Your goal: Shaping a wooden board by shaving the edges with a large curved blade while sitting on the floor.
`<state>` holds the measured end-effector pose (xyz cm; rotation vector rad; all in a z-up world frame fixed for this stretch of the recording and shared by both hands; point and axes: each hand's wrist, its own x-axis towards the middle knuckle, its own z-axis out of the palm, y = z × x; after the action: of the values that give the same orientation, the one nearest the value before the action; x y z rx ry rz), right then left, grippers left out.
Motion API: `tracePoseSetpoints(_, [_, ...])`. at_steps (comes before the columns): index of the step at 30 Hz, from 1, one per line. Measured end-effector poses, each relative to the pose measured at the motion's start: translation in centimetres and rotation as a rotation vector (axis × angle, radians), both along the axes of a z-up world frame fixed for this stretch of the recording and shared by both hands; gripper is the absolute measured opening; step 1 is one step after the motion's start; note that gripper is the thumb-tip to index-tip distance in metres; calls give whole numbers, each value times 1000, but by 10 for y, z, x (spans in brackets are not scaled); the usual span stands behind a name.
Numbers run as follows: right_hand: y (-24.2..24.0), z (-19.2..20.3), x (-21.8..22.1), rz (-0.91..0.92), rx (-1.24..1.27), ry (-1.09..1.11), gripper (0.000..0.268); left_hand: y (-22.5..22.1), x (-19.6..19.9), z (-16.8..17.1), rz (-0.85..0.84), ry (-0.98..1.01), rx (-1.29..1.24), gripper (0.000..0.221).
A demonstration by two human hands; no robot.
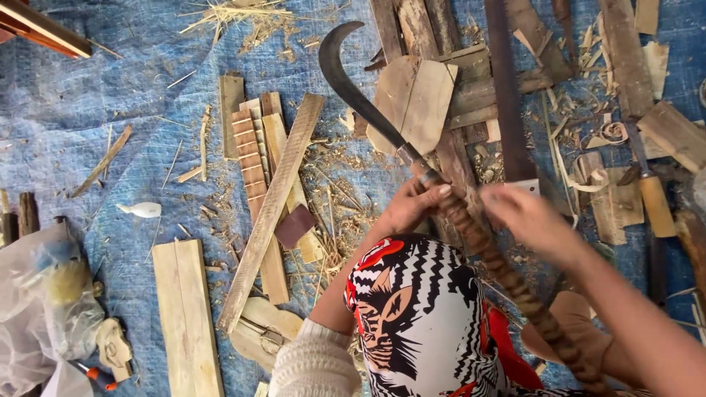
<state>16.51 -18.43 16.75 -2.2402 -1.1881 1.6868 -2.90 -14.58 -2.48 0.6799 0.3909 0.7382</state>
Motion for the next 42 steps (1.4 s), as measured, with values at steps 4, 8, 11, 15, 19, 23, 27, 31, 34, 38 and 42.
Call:
tracePoseSetpoints(4, [37, -42, -39, -26, 428, 254, 55, -1, 3, 22, 70, 371, -19, 33])
tracePoseSetpoints(8, [41, -55, -51, 265, 331, 120, 84, 0, -8, 11, -148, 647, 204, 35])
tracePoseSetpoints(11, [28, -85, -35, 269, 255, 116, 77, -8, -5, 4, -266, 674, 245, 32])
tracePoseSetpoints(15, [0, -79, -6, 142, 156, 126, 29, -14, -4, 31, -450, 532, 157, 10])
tracePoseSetpoints(19, [-31, -51, 50, -121, 140, 205, 37, 9, -21, 29, -216, 719, 407, 18])
tracePoseSetpoints(23, [-40, -47, 116, -277, 162, -29, 36, 67, -40, -38, 482, 1423, 607, 32])
tracePoseSetpoints(27, [-58, -112, 175, -400, 307, -133, 21, 134, -43, -57, 589, 1825, 572, 74])
tracePoseSetpoints(31, [-71, -147, 194, -456, 321, -35, 18, 175, -36, -44, 488, 1883, 327, 86])
tracePoseSetpoints(34, [-70, -139, 192, -493, 323, 87, 14, 182, -27, -29, 353, 1931, 380, 82])
tracePoseSetpoints(38, [-52, -96, 177, -476, 404, 195, 18, 200, -26, -35, 301, 1770, 145, 69])
tracePoseSetpoints(42, [-55, -53, 172, -445, 505, 458, 38, 197, -38, -52, 450, 1445, 428, 46])
